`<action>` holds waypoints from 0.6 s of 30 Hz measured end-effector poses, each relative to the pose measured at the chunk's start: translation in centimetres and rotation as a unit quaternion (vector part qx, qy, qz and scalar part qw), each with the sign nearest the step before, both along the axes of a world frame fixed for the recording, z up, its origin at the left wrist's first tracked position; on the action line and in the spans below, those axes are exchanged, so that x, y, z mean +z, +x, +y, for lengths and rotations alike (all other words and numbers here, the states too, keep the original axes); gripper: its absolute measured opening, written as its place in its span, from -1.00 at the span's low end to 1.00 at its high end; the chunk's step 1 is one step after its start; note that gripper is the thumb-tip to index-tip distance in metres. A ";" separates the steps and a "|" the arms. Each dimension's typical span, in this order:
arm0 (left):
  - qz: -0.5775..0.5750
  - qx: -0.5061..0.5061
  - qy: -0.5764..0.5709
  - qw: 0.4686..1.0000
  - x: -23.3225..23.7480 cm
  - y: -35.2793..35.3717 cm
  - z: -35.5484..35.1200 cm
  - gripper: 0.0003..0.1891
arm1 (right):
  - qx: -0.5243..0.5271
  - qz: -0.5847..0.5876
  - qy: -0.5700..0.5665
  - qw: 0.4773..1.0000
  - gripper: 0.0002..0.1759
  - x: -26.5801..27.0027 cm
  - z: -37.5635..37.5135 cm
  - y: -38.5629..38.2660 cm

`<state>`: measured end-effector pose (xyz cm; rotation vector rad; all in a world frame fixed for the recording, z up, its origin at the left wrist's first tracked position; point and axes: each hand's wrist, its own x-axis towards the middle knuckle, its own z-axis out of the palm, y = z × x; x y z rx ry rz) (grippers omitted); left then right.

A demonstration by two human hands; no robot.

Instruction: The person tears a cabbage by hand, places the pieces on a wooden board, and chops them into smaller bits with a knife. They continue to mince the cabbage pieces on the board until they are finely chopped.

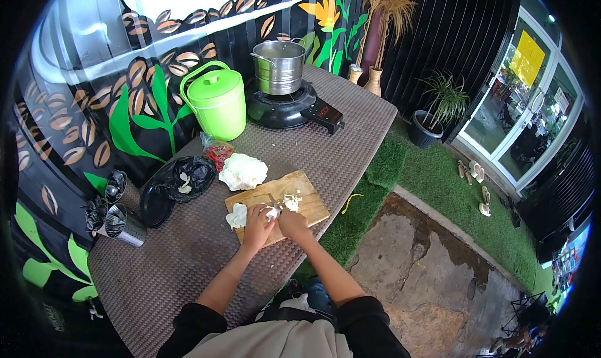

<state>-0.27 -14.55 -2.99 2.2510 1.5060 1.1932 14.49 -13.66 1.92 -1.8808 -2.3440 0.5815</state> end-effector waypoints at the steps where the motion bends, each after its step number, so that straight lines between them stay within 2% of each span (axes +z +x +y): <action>1: 0.000 0.001 0.000 1.000 0.1 0.0 0.0 -0.74 | 0.008 0.029 -0.040 0.999 -0.61 0.7 0.3 0.3; 3: 0.003 -0.008 0.006 1.000 0.3 -0.1 0.0 -0.75 | 0.029 0.057 -0.030 0.998 -0.58 1.1 -0.1 0.2; 6: -0.039 -0.020 -0.021 0.999 0.4 -0.1 0.0 -0.75 | -0.008 0.043 -0.006 0.999 -0.62 0.6 -1.9 -0.9; 9: -0.069 -0.022 -0.022 0.997 0.3 -0.3 -0.1 -0.77 | -0.023 -0.012 0.019 0.999 -0.66 -1.6 -3.2 -2.3; 11: -0.064 -0.018 -0.021 0.998 0.1 -0.3 -0.2 -0.77 | -0.114 -0.006 0.029 0.993 -0.68 -2.0 -3.9 -3.2; 12: -0.059 -0.013 -0.016 0.998 0.4 -0.3 0.0 -0.77 | -0.115 -0.005 0.031 0.993 -0.68 -2.2 -3.6 -3.1; 15: -0.048 -0.019 -0.028 0.998 0.9 -0.3 -0.3 -0.74 | -0.084 -0.024 0.033 0.996 -0.72 -2.1 -2.9 -2.4; 18: -0.024 -0.019 -0.010 0.999 -0.2 -0.3 0.0 -0.73 | -0.006 -0.062 0.083 0.995 -0.81 -1.1 -0.9 -1.2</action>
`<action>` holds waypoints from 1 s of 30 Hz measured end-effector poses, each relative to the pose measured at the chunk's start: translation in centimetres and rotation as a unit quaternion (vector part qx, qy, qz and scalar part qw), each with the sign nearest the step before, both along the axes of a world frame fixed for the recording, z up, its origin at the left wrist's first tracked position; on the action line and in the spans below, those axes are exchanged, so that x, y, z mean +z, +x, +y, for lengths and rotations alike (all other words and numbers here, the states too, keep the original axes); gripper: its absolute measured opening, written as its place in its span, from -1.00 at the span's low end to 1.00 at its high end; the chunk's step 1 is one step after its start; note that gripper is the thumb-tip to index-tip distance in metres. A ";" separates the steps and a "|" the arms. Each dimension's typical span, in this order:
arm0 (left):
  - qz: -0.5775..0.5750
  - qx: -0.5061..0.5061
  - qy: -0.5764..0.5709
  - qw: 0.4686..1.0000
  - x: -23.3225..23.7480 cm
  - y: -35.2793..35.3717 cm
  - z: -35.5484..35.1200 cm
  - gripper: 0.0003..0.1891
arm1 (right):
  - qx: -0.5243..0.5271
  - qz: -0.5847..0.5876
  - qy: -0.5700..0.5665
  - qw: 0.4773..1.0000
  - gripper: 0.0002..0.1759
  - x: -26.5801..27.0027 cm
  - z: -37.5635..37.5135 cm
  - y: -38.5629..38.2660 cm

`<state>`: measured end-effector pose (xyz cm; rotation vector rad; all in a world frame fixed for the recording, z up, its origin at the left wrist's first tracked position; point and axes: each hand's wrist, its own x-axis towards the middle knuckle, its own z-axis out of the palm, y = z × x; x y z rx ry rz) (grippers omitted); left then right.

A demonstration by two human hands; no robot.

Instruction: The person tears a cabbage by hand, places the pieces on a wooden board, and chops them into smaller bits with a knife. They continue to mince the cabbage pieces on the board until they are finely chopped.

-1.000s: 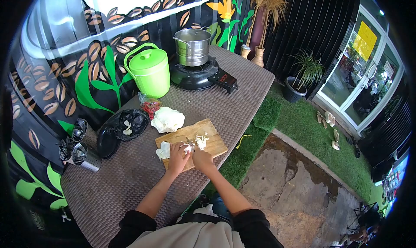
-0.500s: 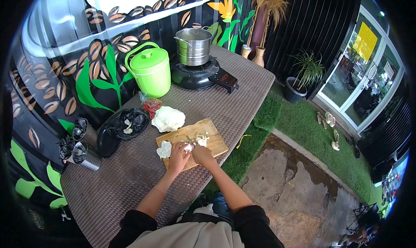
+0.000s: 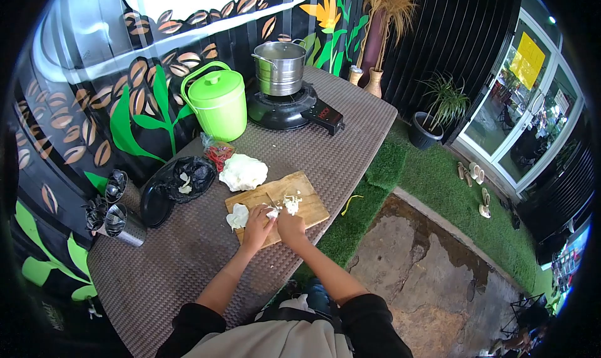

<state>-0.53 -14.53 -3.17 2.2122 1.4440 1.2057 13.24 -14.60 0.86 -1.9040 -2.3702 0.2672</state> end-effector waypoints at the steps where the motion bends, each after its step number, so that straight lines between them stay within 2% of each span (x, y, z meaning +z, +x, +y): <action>1: 0.001 0.000 0.000 1.000 0.1 -0.1 -0.2 -0.73 | 0.000 0.001 0.000 1.000 -0.81 -0.2 0.6 0.1; 4: -0.008 -0.011 -0.002 1.000 0.4 0.0 -0.2 -0.72 | 0.012 -0.006 -0.032 0.999 -0.81 0.2 1.0 0.6; 6: 0.000 -0.011 0.010 1.000 0.5 0.1 -0.3 -0.72 | 0.089 -0.042 0.016 0.995 -0.78 0.3 -0.6 0.8; 7: -0.001 -0.009 0.011 1.000 0.5 0.0 -0.3 -0.72 | 0.090 -0.043 0.016 0.995 -0.78 0.0 -1.2 0.4; 9: 0.001 -0.002 -0.002 1.000 0.5 0.1 -0.3 -0.72 | -0.076 0.042 -0.007 0.996 -0.75 -0.9 -2.7 -0.5; 11: -0.007 -0.003 0.003 1.000 0.4 0.1 -0.3 -0.71 | -0.082 0.051 0.019 0.995 -0.73 -2.2 -2.7 -0.6; 14: -0.007 0.001 0.011 1.000 0.3 0.0 -0.2 -0.71 | -0.060 0.032 0.000 0.998 -0.73 -1.9 -1.4 0.1; 16: 0.000 0.008 0.016 1.000 0.1 0.1 -0.2 -0.72 | 0.069 -0.017 -0.003 0.997 -0.75 -0.7 0.2 1.7; 17: -0.005 0.016 0.013 1.000 0.0 0.1 -0.3 -0.71 | 0.069 -0.016 -0.003 0.997 -0.75 -0.1 0.6 1.8; 19: -0.011 0.024 0.011 1.000 0.1 0.1 -0.3 -0.71 | 0.041 0.033 -0.085 0.995 -0.73 1.4 1.0 2.0; 21: -0.037 0.017 -0.041 0.998 0.4 -0.1 -0.3 -0.70 | 0.047 0.026 -0.064 0.996 -0.73 0.5 0.0 1.7; 23: -0.049 0.023 -0.037 0.998 0.5 0.0 -0.6 -0.70 | 0.055 0.022 -0.044 0.997 -0.72 -0.3 -1.5 0.7; 25: -0.061 0.029 -0.034 0.997 0.7 -0.1 -0.6 -0.71 | -0.056 0.040 -0.068 0.995 -0.59 -0.4 -3.2 -0.6; 26: -0.065 0.028 -0.032 0.997 0.7 -0.1 -0.6 -0.70 | -0.073 0.046 -0.031 0.996 -0.64 -2.2 -3.4 -0.9; 30: -0.077 0.041 -0.034 0.996 0.5 -0.1 -0.5 -0.71 | -0.087 0.046 -0.031 0.995 -0.68 -2.0 -3.1 -0.8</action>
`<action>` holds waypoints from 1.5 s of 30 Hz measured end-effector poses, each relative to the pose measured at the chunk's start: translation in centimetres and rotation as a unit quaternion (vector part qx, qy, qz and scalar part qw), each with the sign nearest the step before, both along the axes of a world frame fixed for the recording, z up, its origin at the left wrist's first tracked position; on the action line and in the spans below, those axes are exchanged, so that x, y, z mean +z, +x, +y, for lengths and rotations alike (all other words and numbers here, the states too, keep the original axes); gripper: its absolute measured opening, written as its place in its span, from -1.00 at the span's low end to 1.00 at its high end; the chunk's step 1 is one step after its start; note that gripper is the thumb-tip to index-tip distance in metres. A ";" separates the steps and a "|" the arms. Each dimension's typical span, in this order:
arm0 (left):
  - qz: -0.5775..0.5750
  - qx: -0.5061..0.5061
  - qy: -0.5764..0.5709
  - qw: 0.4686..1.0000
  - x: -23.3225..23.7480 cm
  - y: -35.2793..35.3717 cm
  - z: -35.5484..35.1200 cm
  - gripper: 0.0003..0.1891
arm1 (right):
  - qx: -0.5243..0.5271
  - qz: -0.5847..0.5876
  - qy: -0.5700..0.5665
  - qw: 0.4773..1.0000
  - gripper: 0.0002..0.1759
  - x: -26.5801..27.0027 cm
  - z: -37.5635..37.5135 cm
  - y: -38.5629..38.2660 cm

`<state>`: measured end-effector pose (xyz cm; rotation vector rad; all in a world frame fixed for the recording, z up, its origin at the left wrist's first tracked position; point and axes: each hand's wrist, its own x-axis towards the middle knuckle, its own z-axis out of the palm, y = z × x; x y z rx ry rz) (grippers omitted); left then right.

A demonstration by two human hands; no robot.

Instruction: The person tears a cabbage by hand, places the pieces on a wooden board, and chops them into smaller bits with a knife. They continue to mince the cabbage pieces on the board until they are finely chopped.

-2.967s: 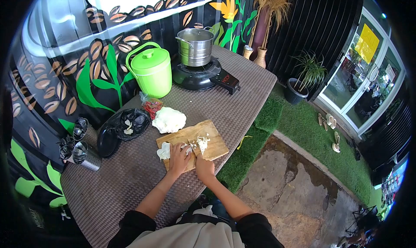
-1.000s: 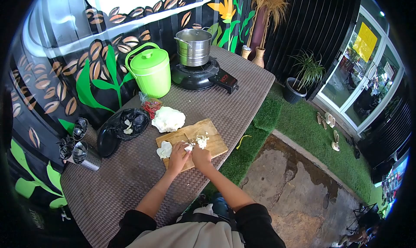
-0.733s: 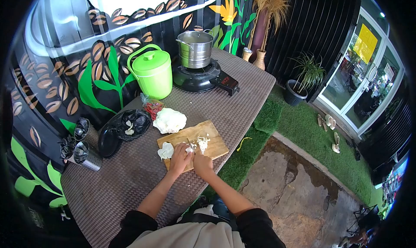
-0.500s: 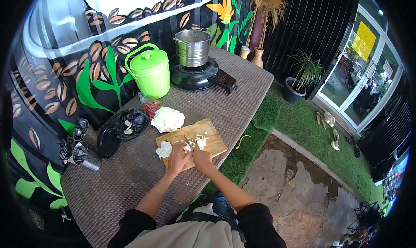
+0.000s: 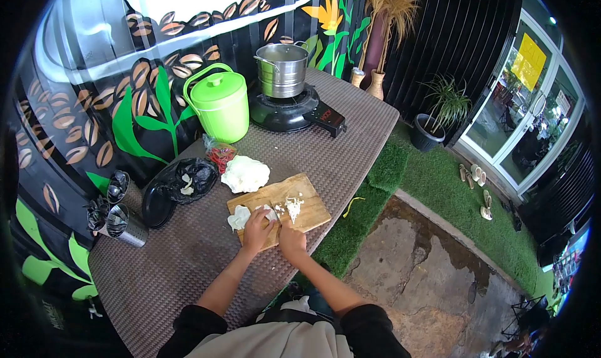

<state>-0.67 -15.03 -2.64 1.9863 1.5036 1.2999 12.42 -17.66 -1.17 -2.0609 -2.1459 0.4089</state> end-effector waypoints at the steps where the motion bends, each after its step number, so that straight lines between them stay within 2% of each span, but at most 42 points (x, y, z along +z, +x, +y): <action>1: 0.000 -0.002 -0.001 1.000 -0.1 0.1 -0.1 -0.71 | 0.029 0.013 0.001 0.999 -0.68 0.5 0.8 0.8; 3: 0.008 -0.012 -0.002 1.000 -0.1 0.0 0.1 -0.72 | 0.057 0.026 0.003 0.998 -0.65 1.5 2.4 2.1; 7: 0.007 -0.029 0.010 1.000 -0.4 -0.1 0.2 -0.73 | 0.107 0.058 -0.077 0.990 -0.61 2.4 4.2 2.9; 10: 0.007 -0.025 0.000 1.000 -0.2 -0.1 0.1 -0.74 | 0.090 0.074 -0.050 0.992 -0.60 2.3 2.7 1.8; 15: -0.017 -0.024 -0.008 1.000 -0.6 -0.1 0.2 -0.72 | 0.008 0.029 -0.002 1.000 -0.62 0.8 0.2 -0.6; 20: -0.022 -0.035 -0.003 0.999 -0.6 -0.3 0.1 -0.72 | 0.022 -0.013 0.026 0.999 -0.63 -0.8 1.5 0.2; 22: -0.022 -0.035 0.007 0.999 -0.6 -0.3 0.3 -0.73 | 0.204 -0.085 0.033 0.975 -0.60 0.8 3.2 1.8; 23: -0.020 -0.035 0.005 0.999 -0.6 -0.3 0.2 -0.73 | 0.204 -0.087 0.034 0.974 -0.60 1.6 3.9 1.8; 25: -0.019 -0.034 0.004 0.999 -0.4 -0.3 0.1 -0.73 | 0.111 -0.005 -0.060 0.992 -0.72 3.5 4.3 1.5; 29: -0.014 -0.030 -0.004 0.999 -0.1 -0.3 -0.1 -0.72 | 0.130 -0.036 -0.015 0.991 -0.73 3.5 1.1 0.0; 31: -0.011 -0.022 -0.003 1.000 -0.2 -0.3 -0.1 -0.70 | -0.003 -0.005 0.003 1.000 -0.74 2.5 -0.8 -1.2; 32: -0.013 -0.024 0.005 1.000 -0.3 -0.3 -0.1 -0.70 | 0.007 -0.035 0.043 0.998 -0.73 -1.2 -0.5 -1.0; 36: -0.025 -0.026 -0.009 0.999 -0.6 -0.4 0.0 -0.71 | 0.042 -0.056 0.012 0.997 -0.70 -0.8 0.6 -0.3; 39: -0.011 -0.021 -0.013 1.000 -0.6 -0.4 0.0 -0.71 | 0.092 -0.012 0.009 0.996 -0.67 1.5 2.7 1.5; 41: -0.010 -0.022 -0.009 1.000 -0.8 -0.5 0.1 -0.71 | 0.089 0.082 -0.076 0.990 -0.64 1.9 3.9 2.2; 45: -0.009 -0.020 -0.012 1.000 -0.4 -0.5 -0.1 -0.70 | 0.084 0.041 -0.026 0.995 -0.66 1.0 1.3 1.2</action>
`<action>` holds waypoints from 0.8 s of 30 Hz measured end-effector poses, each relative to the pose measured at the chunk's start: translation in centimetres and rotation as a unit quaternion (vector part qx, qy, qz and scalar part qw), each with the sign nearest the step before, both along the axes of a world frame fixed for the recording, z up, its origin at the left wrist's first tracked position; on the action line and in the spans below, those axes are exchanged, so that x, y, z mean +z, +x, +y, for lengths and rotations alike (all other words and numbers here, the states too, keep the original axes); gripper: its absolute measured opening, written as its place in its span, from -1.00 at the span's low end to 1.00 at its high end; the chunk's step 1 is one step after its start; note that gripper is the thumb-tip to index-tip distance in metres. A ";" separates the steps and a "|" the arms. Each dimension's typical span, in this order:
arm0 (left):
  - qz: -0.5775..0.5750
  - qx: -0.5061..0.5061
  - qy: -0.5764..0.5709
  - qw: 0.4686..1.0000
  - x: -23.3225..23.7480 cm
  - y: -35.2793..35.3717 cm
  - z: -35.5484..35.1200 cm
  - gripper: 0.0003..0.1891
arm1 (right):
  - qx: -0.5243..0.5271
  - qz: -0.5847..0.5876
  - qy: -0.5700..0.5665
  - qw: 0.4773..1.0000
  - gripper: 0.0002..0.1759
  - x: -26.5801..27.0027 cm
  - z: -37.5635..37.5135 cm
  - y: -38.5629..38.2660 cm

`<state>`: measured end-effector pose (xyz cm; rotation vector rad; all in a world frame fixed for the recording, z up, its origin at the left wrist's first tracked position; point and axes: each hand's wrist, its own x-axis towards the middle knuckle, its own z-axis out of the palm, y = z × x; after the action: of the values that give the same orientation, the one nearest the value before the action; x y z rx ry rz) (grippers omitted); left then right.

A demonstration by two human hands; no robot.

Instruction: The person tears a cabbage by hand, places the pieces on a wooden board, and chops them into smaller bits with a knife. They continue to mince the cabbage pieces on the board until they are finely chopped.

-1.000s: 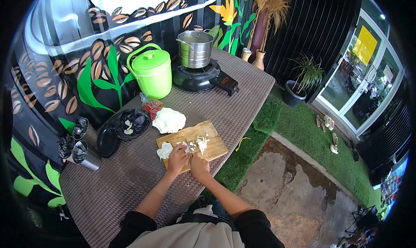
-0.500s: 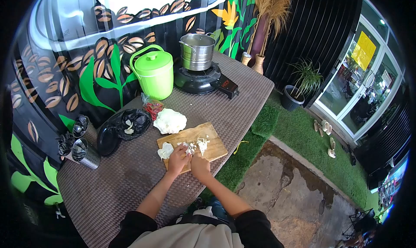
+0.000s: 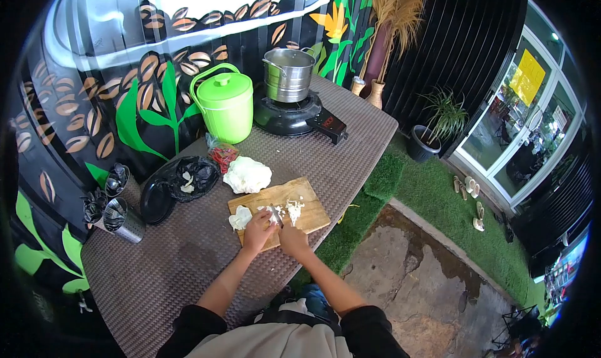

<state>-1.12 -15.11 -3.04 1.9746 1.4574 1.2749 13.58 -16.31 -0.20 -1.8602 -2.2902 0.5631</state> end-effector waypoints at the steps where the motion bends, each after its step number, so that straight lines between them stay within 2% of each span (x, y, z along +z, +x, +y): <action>1: -0.001 0.002 0.000 1.000 -0.1 0.0 0.1 -0.70 | -0.038 -0.020 0.001 0.999 -0.67 0.6 -1.0 -0.8; 2: -0.005 -0.001 0.005 1.000 -0.2 -0.1 0.2 -0.69 | -0.075 -0.041 0.003 0.996 -0.68 0.8 -1.8 -1.5; 3: -0.010 -0.006 0.010 1.000 -0.5 -0.1 0.2 -0.69 | -0.076 -0.053 0.052 0.994 -0.72 0.0 -2.3 -1.9; 7: -0.021 -0.011 0.012 1.000 -0.8 -0.2 0.3 -0.68 | -0.072 -0.083 0.028 0.993 -0.71 -0.8 -1.5 -2.1; 10: -0.013 -0.006 0.000 1.000 -0.6 -0.2 0.2 -0.69 | -0.037 -0.044 0.019 0.998 -0.64 1.0 0.8 -0.4; 12: -0.006 -0.003 -0.008 1.000 -0.6 -0.2 0.3 -0.69 | 0.017 0.017 -0.073 0.997 -0.58 1.6 2.2 0.9; 14: -0.012 -0.003 -0.008 1.000 -0.6 -0.2 0.3 -0.69 | 0.049 0.024 -0.047 0.997 -0.58 1.1 1.8 1.2; 19: -0.038 -0.008 -0.001 0.999 -0.8 -0.4 0.3 -0.68 | -0.085 -0.031 0.008 0.996 -0.65 -0.4 -2.9 -1.3; 24: -0.035 -0.004 0.020 0.999 -1.4 -0.3 0.5 -0.69 | -0.088 -0.034 0.015 0.995 -0.65 -0.7 -1.8 -1.7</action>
<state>-1.43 -14.61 -4.42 1.9394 1.4009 1.3663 11.86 -18.10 -0.94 -2.0687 -2.1327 0.4458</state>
